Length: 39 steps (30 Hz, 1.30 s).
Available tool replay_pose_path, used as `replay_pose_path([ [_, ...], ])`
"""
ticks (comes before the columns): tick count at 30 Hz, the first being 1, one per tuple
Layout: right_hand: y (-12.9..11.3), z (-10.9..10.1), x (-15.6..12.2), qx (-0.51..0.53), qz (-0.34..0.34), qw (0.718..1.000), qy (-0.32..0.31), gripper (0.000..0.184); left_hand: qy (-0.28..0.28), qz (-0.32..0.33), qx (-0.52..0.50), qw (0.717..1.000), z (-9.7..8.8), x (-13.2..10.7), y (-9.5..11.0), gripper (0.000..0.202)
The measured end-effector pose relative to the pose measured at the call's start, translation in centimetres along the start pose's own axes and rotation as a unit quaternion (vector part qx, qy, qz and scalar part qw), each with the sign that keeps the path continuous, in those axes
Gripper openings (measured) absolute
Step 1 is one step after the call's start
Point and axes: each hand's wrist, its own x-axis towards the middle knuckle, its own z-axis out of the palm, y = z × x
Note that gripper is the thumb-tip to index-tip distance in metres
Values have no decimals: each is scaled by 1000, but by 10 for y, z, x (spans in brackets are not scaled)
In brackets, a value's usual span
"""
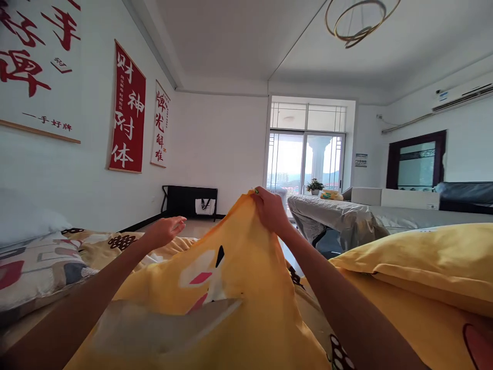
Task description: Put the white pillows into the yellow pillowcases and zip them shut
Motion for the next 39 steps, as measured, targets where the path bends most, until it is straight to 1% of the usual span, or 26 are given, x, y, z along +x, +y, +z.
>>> replay_pose_path([
  [2, -4, -16, 8, -2, -15, 1000, 19, 27, -39, -13, -40, 998, 11, 1, -13, 56],
  [4, -7, -29, 13, -3, -27, 1000, 4, 28, -73, -3, -125, 990, 23, -2, -9, 60],
  [5, -9, -33, 14, -5, -33, 999, -10, 28, -96, 16, -189, 977, 29, -2, -1, 61],
  [7, -14, -38, 16, -16, -42, 999, -30, 28, -154, 63, -317, 934, 40, 2, 24, 62],
  [8, -17, -40, 16, -25, -43, 998, -30, 28, -183, 81, -351, 915, 44, 5, 38, 62],
  [9, -18, -42, 17, -35, -40, 998, -23, 29, -207, 94, -357, 906, 46, 10, 50, 60],
  [10, -18, -44, 17, -45, -36, 998, -11, 30, -224, 96, -348, 906, 46, 15, 61, 59],
  [12, -15, -52, 17, -62, -23, 998, 14, 32, -238, 85, -324, 912, 40, 22, 74, 55],
  [14, -8, -61, 17, -76, -8, 997, 23, 36, -223, 77, -324, 916, 27, 26, 80, 52],
  [16, 0, -69, 18, -85, 14, 996, 10, 40, -179, 76, -315, 929, 9, 26, 83, 48],
  [20, 1, -70, 28, -93, 129, 987, -34, 41, -76, 70, -250, 963, -26, 21, 98, 47],
  [22, -6, -67, 36, -84, 175, 981, -11, 39, -48, 72, -235, 968, -38, 16, 105, 47],
  [23, -11, -67, 40, -71, 184, 980, 20, 37, -56, 75, -231, 968, -43, 13, 105, 45],
  [24, -15, -67, 43, -58, 179, 980, 61, 36, -89, 70, -230, 967, -46, 9, 103, 43],
  [25, -19, -67, 45, -48, 159, 980, 105, 36, -139, 51, -230, 962, -49, 5, 97, 42],
  [27, -22, -69, 45, -50, 88, 980, 171, 33, -251, -20, -221, 942, -49, -8, 75, 46],
  [28, -21, -70, 42, -65, 47, 979, 187, 30, -287, -56, -210, 933, -46, -15, 61, 49],
  [29, -18, -71, 39, -86, 13, 978, 191, 27, -303, -81, -197, 929, -42, -23, 47, 51],
  [30, -15, -71, 35, -108, -5, 977, 186, 24, -302, -89, -189, 930, -36, -32, 33, 52],
  [32, -3, -69, 26, -151, -4, 975, 162, 17, -266, -66, -183, 944, -22, -46, 11, 52],
  [33, 3, -68, 22, -170, 6, 974, 152, 14, -227, -44, -175, 957, -17, -52, 4, 51],
  [34, 10, -67, 20, -185, 15, 973, 138, 14, -172, -21, -155, 973, -14, -56, 1, 49],
  [36, 21, -69, 17, -191, 28, 977, 93, 17, -40, 18, -75, 996, -17, -58, 3, 45],
  [37, 25, -72, 17, -182, 31, 980, 72, 21, 17, 31, -29, 999, -22, -57, 8, 43],
  [38, 28, -76, 18, -167, 31, 983, 68, 25, 61, 38, 7, 997, -31, -55, 15, 42],
  [39, 29, -79, 19, -149, 31, 985, 87, 29, 88, 41, 29, 995, -41, -53, 24, 42],
])
